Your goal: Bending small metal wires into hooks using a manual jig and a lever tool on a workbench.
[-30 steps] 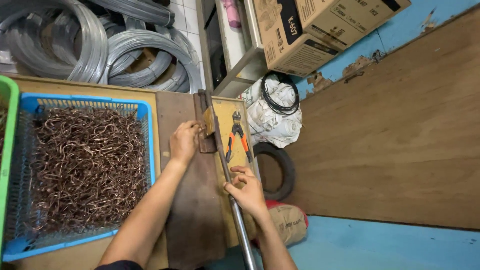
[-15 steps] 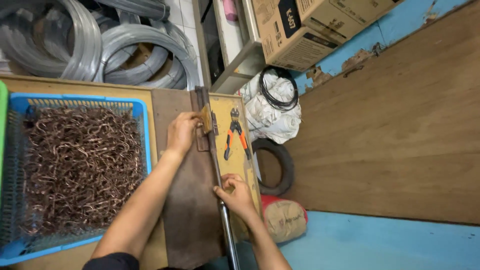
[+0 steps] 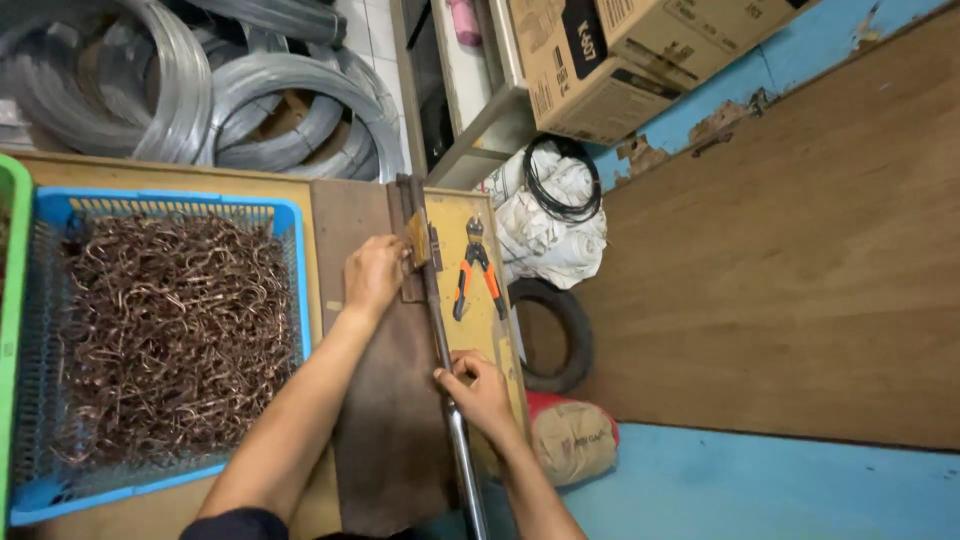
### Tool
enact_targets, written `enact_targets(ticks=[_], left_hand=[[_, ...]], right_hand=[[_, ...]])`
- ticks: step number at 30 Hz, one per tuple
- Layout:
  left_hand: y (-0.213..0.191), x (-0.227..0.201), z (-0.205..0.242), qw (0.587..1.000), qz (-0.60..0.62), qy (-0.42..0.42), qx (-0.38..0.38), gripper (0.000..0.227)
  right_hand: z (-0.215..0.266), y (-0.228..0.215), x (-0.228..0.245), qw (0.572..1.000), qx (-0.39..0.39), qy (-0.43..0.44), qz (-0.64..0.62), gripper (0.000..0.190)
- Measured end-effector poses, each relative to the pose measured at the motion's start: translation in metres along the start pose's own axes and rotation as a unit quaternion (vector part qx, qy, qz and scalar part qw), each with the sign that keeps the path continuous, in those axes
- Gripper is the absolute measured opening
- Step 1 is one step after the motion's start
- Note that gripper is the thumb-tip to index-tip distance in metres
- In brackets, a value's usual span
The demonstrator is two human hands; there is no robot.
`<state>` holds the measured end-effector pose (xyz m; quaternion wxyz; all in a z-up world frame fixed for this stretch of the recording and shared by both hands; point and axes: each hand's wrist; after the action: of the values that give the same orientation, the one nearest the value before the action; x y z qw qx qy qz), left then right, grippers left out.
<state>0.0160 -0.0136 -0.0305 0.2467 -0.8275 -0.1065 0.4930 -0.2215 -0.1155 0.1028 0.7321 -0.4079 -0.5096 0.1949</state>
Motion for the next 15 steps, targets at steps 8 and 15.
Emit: enact_targets(ticks=[8,15], left_hand=[[-0.010,-0.005,0.000,1.000,0.023,-0.001,0.001,0.014],[-0.056,-0.042,-0.016,0.999,0.011,0.031,0.017,0.013]], right_hand=[[0.002,0.015,-0.018,0.998,0.022,0.064,0.002,0.029],[0.025,-0.009,0.077,0.924,0.166,0.237,-0.251,0.031]])
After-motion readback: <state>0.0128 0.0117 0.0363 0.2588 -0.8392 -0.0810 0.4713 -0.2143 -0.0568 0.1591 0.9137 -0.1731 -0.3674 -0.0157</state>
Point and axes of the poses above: each hand's wrist, its own z-axis away from the middle knuckle, its own y-axis out of the palm, x = y × z, and after that the axes turned 15 degrees about z, right-handed
